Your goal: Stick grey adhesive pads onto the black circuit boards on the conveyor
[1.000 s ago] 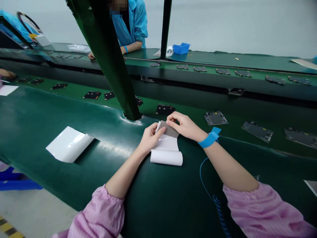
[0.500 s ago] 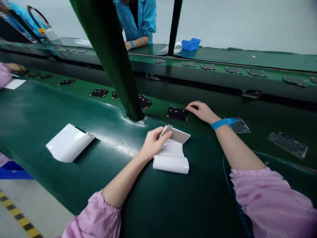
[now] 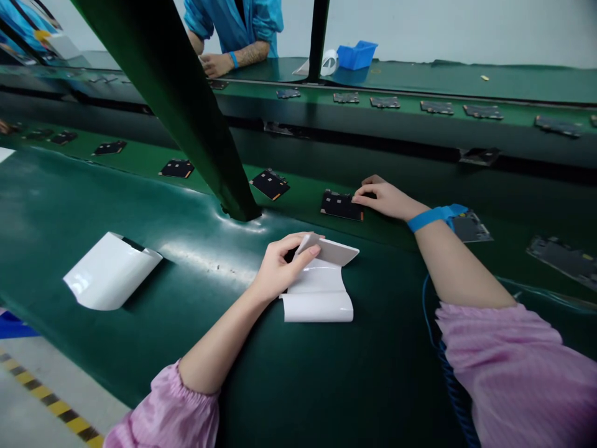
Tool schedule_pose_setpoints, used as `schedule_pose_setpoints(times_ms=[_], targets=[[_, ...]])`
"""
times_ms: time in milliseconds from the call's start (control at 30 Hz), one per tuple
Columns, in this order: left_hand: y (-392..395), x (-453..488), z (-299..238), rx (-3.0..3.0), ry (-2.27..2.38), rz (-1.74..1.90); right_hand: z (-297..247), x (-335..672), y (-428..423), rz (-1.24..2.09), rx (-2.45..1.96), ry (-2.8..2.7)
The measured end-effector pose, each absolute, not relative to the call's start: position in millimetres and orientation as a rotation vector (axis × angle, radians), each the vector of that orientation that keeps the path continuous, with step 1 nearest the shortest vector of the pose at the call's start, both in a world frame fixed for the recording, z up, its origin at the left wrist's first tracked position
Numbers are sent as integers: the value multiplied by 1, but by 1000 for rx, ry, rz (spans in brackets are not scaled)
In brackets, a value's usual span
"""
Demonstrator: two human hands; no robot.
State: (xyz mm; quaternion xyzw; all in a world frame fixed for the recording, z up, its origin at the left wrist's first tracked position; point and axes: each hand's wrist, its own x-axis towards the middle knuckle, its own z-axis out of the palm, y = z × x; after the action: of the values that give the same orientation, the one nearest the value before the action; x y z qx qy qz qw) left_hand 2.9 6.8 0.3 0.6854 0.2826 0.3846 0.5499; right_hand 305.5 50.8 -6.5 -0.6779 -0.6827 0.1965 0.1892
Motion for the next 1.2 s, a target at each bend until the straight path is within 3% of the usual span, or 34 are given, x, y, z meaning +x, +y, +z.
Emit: schedule_pose_setpoints(times_ms=[367,633,933,1200], targets=[[8,3,1,1620,693,903,-8,319,34,547,-1989,-1859],[8,4,-1,1612,762,883,0,314,23,468,-1909,-1420],[9,4,-3,1656,734,929,54,196,-7,711,-1381,-1863],[8,5,-2,1665,745,916,51,188,-12,818,-1391,-1834]])
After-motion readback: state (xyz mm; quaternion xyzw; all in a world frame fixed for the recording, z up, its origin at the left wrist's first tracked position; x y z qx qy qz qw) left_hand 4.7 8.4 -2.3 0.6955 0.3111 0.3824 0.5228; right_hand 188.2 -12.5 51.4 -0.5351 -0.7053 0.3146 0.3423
